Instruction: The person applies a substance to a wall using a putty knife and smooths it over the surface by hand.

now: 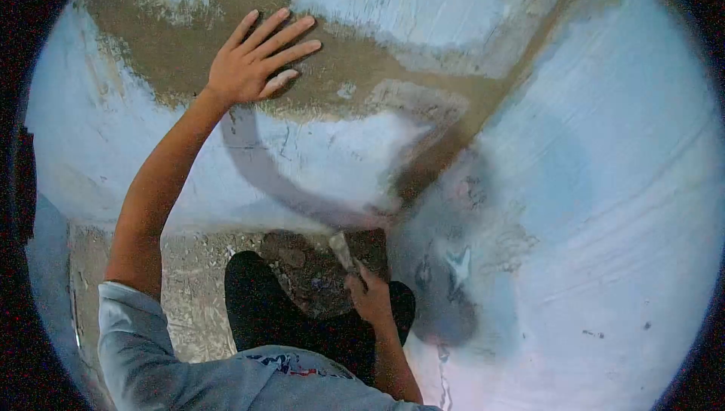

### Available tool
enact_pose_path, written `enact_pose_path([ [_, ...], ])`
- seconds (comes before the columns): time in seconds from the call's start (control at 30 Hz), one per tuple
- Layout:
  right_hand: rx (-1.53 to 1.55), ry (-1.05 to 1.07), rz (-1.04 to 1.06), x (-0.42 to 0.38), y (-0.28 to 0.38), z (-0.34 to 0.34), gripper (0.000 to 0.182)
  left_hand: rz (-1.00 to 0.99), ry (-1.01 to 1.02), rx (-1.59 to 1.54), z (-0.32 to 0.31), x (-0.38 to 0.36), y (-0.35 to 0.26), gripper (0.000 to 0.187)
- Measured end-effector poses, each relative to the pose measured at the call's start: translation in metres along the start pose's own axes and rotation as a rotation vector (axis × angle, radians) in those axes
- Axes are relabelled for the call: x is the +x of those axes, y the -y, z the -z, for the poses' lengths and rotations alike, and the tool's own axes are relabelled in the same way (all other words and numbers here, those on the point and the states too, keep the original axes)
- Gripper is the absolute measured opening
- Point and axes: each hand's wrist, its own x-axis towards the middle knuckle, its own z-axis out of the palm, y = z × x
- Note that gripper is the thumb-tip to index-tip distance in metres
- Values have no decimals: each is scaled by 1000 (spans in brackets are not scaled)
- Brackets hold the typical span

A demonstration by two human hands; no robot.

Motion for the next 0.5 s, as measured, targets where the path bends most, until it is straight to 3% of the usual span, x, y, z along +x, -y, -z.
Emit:
enact_pose_path([
  [0.07,66,-47,-20,20,-4,-12,46,0,0,-44,-2,-1,0,56],
  [0.17,12,-201,237,48,-1,-20,50,-31,33,-105,7,0,9,55],
  [0.27,129,-282,323,53,54,-3,48,-54,2,-234,26,4,37,54],
  [0.3,310,-285,208,55,58,-1,46,-21,-97,-143,32,10,49,52],
  [0.4,167,-286,238,65,48,17,38,195,-106,-5,67,52,85,54],
  [0.43,248,-251,243,67,45,21,38,236,-165,-6,76,72,95,53],
  [0.5,357,-459,212,68,65,23,31,325,-281,8,70,100,113,52],
])
